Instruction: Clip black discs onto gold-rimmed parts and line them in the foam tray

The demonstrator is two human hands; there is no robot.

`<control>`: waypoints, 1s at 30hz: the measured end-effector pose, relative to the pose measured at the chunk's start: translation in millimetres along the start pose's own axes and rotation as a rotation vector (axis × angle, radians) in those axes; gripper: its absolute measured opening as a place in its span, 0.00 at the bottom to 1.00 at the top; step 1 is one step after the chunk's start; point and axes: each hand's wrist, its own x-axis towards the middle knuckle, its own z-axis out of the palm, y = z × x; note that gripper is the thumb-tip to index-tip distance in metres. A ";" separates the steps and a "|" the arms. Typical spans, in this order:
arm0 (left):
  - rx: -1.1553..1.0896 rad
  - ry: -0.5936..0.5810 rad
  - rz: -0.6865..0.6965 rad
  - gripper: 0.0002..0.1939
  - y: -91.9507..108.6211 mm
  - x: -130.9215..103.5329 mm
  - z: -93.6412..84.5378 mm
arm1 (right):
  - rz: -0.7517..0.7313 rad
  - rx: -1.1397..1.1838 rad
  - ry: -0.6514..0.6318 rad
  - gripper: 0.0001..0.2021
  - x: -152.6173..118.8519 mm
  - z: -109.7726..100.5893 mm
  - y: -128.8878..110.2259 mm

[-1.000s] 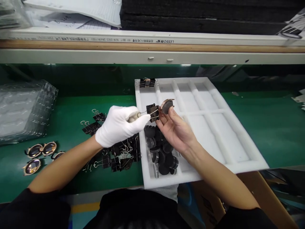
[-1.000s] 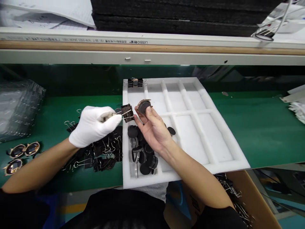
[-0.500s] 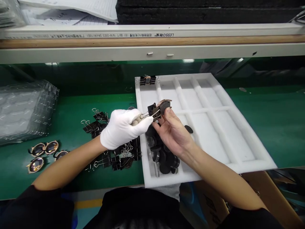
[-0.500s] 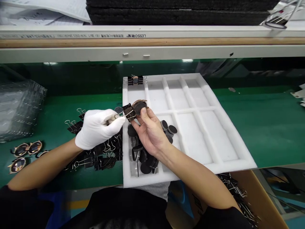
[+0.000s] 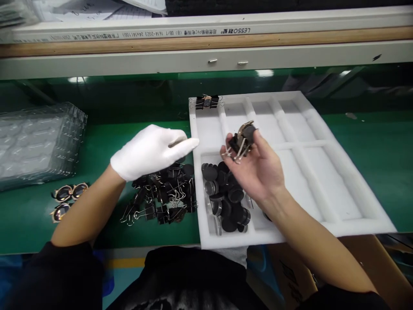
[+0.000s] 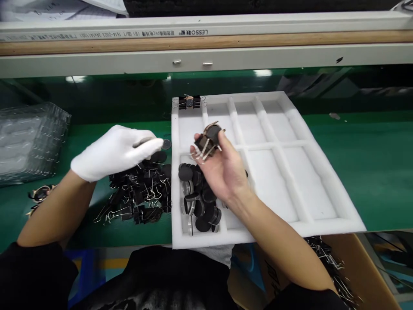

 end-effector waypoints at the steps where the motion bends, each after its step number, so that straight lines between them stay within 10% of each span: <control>1: 0.069 -0.081 -0.031 0.23 -5.8 1.2 -4.8 | -0.008 0.048 0.044 0.10 2.3 -1.1 -3.1; 11: 0.222 -0.590 0.069 0.21 -30.2 -7.8 -17.8 | 0.082 0.217 0.089 0.09 9.8 0.0 -4.4; 20: 0.433 -0.475 0.177 0.14 -13.7 -17.2 -8.5 | -0.002 -0.084 -0.081 0.07 15.1 -16.3 -2.1; 25: 0.536 -0.442 0.248 0.28 16.4 -45.6 -1.4 | 0.046 0.008 -0.004 0.03 15.0 -14.3 -1.7; 30: 0.649 -0.326 0.327 0.14 34.9 -58.2 26.6 | 0.042 -0.111 -0.035 0.08 12.8 -10.0 -3.9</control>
